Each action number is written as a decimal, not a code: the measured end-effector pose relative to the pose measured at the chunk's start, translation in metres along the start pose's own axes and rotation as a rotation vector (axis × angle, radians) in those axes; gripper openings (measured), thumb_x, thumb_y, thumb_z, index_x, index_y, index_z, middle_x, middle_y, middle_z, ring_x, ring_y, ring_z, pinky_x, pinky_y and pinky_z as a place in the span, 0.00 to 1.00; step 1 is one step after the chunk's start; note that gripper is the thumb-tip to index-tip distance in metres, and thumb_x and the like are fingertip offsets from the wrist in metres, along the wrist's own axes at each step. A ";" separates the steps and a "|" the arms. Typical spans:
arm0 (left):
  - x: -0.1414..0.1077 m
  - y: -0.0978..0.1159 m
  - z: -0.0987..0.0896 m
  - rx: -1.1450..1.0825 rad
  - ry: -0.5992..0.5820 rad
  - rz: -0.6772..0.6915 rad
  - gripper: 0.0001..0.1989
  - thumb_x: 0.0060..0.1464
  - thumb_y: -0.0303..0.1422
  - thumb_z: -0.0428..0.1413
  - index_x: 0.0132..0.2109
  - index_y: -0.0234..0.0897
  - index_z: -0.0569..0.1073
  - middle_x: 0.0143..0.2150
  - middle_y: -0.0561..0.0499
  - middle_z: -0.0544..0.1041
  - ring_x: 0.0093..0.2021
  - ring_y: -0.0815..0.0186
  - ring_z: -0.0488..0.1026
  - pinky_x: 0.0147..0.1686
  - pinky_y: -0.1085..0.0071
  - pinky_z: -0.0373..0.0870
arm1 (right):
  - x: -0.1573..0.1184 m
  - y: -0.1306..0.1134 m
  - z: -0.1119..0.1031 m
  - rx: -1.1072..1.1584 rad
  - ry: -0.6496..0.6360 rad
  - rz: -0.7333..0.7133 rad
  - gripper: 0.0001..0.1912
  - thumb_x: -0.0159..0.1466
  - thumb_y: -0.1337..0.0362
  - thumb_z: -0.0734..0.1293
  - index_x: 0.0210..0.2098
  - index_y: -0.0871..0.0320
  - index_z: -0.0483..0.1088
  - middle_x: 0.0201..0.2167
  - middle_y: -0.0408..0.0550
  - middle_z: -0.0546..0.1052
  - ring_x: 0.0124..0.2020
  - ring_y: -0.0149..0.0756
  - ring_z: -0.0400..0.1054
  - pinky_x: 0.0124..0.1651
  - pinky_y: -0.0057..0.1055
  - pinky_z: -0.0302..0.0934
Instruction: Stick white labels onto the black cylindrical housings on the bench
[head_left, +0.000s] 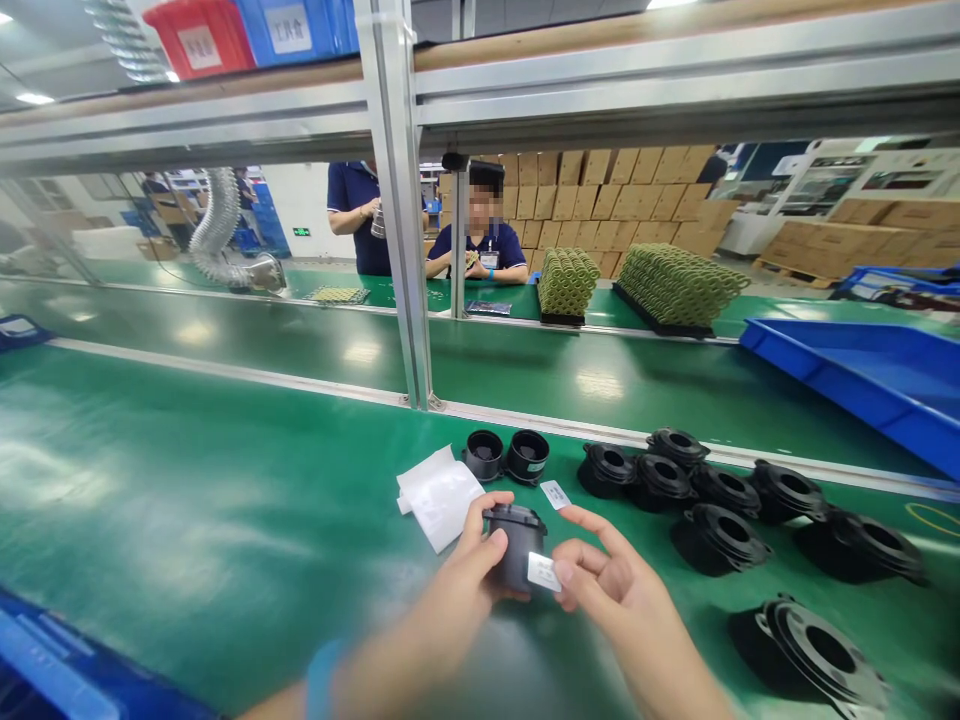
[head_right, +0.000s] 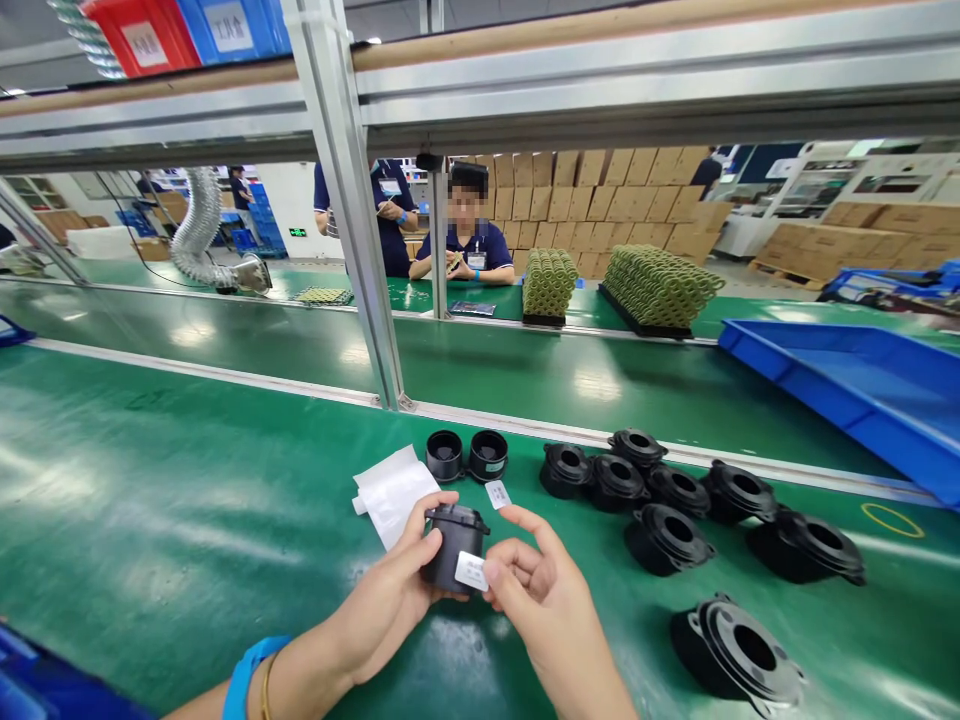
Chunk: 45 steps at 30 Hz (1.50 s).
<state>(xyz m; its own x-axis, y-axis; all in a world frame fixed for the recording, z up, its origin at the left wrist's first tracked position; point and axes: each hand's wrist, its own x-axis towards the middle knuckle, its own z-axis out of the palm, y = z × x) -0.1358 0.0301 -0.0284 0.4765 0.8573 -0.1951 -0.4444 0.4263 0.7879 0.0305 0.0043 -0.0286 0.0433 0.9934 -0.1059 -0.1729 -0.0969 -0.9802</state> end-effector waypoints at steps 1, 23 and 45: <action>0.000 0.000 0.000 0.001 -0.005 0.007 0.25 0.57 0.43 0.55 0.58 0.44 0.58 0.53 0.45 0.66 0.42 0.62 0.68 0.40 0.67 0.66 | -0.001 0.000 0.001 -0.002 -0.013 -0.002 0.32 0.58 0.50 0.74 0.55 0.55 0.59 0.24 0.39 0.71 0.26 0.34 0.64 0.31 0.28 0.60; -0.003 -0.002 0.001 0.013 -0.087 0.037 0.28 0.52 0.38 0.56 0.58 0.42 0.56 0.49 0.47 0.67 0.44 0.62 0.65 0.45 0.65 0.59 | -0.015 -0.011 0.016 -0.017 0.072 0.040 0.36 0.57 0.50 0.74 0.57 0.54 0.55 0.24 0.37 0.70 0.24 0.31 0.61 0.28 0.26 0.57; -0.003 -0.003 -0.001 0.069 -0.116 0.041 0.29 0.53 0.40 0.55 0.59 0.41 0.54 0.48 0.45 0.66 0.44 0.61 0.65 0.45 0.63 0.59 | -0.014 -0.010 0.019 -0.009 0.125 0.045 0.36 0.54 0.51 0.76 0.55 0.55 0.58 0.22 0.37 0.70 0.20 0.29 0.62 0.24 0.24 0.59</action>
<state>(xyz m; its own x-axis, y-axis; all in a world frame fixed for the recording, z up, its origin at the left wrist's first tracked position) -0.1371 0.0265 -0.0310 0.5453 0.8328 -0.0957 -0.4145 0.3671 0.8327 0.0130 -0.0080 -0.0138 0.1584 0.9727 -0.1697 -0.1687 -0.1427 -0.9753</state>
